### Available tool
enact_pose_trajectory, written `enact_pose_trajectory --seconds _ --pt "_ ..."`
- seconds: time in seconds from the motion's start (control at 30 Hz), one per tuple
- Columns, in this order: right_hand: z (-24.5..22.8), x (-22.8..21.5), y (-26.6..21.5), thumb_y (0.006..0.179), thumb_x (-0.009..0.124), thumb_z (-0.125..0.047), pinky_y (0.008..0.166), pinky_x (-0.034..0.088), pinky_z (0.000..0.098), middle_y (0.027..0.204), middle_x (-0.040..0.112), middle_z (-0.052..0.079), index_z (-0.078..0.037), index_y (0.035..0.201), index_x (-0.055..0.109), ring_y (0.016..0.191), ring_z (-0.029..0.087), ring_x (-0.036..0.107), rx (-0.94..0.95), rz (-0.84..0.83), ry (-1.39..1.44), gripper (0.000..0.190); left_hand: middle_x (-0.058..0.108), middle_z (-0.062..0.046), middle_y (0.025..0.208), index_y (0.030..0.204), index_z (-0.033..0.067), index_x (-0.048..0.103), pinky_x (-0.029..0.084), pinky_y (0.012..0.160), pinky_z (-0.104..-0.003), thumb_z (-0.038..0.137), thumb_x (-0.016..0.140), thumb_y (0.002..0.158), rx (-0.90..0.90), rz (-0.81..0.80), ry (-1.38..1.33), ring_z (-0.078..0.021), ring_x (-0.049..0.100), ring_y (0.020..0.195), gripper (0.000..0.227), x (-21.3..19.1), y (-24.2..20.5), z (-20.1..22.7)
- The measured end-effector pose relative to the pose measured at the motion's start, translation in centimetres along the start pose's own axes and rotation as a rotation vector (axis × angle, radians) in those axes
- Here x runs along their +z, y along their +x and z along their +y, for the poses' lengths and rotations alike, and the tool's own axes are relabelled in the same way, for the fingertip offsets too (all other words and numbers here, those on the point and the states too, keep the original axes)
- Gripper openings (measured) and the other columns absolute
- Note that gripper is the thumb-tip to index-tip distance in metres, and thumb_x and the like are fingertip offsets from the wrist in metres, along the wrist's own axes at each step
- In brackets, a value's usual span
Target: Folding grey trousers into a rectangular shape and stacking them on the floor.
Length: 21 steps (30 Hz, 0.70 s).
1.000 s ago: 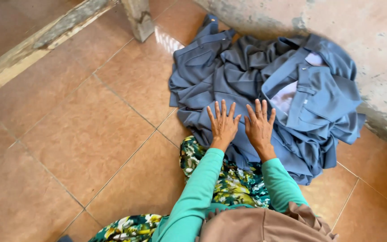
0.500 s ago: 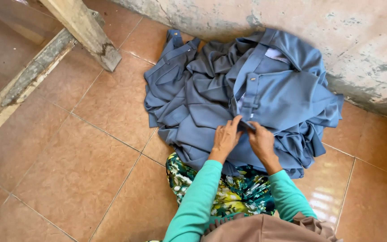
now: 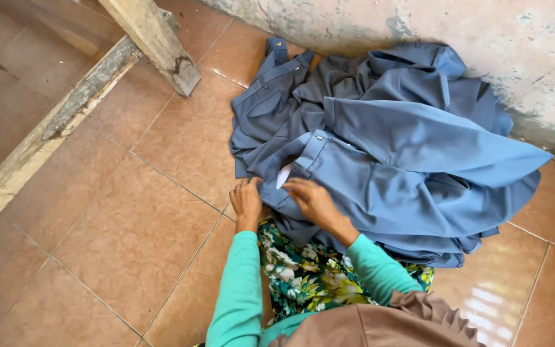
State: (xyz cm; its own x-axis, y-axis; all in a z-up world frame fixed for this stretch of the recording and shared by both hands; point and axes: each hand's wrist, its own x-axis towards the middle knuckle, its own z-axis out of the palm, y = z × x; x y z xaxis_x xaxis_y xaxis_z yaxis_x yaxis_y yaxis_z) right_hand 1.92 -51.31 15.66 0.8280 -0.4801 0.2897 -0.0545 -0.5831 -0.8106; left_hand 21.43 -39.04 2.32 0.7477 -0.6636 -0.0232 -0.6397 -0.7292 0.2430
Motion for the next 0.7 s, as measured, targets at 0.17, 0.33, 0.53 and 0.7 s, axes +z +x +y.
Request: enact_pose_trajectory --seconds 0.17,0.33,0.53,0.7 --pt "5.0 -11.2 6.4 0.095 0.069 -0.015 0.091 0.05 0.0422 0.125 0.07 0.004 -0.028 0.103 0.077 0.12 0.031 0.062 -0.176 0.231 -0.499 0.018 0.069 -0.002 0.101 0.111 0.0298 0.067 0.055 0.087 -0.044 0.009 0.059 0.092 0.077 0.2 -0.359 -0.0283 0.07 0.098 0.03 -6.0 0.9 8.1" --pt "12.3 -17.1 10.4 0.087 0.079 -0.03 0.103 0.04 0.0432 0.139 0.064 0.002 -0.039 0.092 0.076 0.134 0.028 0.052 -0.124 0.221 -1.124 0.011 0.065 -0.026 0.127 0.137 0.0085 0.058 0.05 0.101 -0.056 0.025 0.055 0.1 0.014 -0.079 -0.681 -0.0464 0.063 0.119 0.04 -6.3 2.4 14.1" --pt "20.4 -17.1 11.7 0.083 0.076 -0.025 0.075 0.06 0.0405 0.097 0.067 -0.005 -0.042 0.081 0.075 0.094 0.023 0.069 0.181 -0.116 -1.137 0.017 0.067 -0.004 0.052 0.12 0.0111 0.067 0.058 0.053 -0.029 0.044 0.069 0.091 -0.238 -0.281 -0.863 -0.0176 0.073 0.053 0.044 -2.4 2.9 11.4" --pt "15.9 -16.7 13.6 0.092 0.064 -0.019 0.065 0.062 0.0418 0.093 0.062 -0.001 -0.034 0.098 0.08 0.077 0.025 0.071 0.03 0.106 -1.117 0.022 0.071 -0.008 0.083 0.096 0.007 0.073 0.063 0.052 -0.024 0.029 0.077 0.092 -0.256 -0.227 -1.53 -0.0192 0.076 0.066 0.023 -6.9 1.8 7.5"
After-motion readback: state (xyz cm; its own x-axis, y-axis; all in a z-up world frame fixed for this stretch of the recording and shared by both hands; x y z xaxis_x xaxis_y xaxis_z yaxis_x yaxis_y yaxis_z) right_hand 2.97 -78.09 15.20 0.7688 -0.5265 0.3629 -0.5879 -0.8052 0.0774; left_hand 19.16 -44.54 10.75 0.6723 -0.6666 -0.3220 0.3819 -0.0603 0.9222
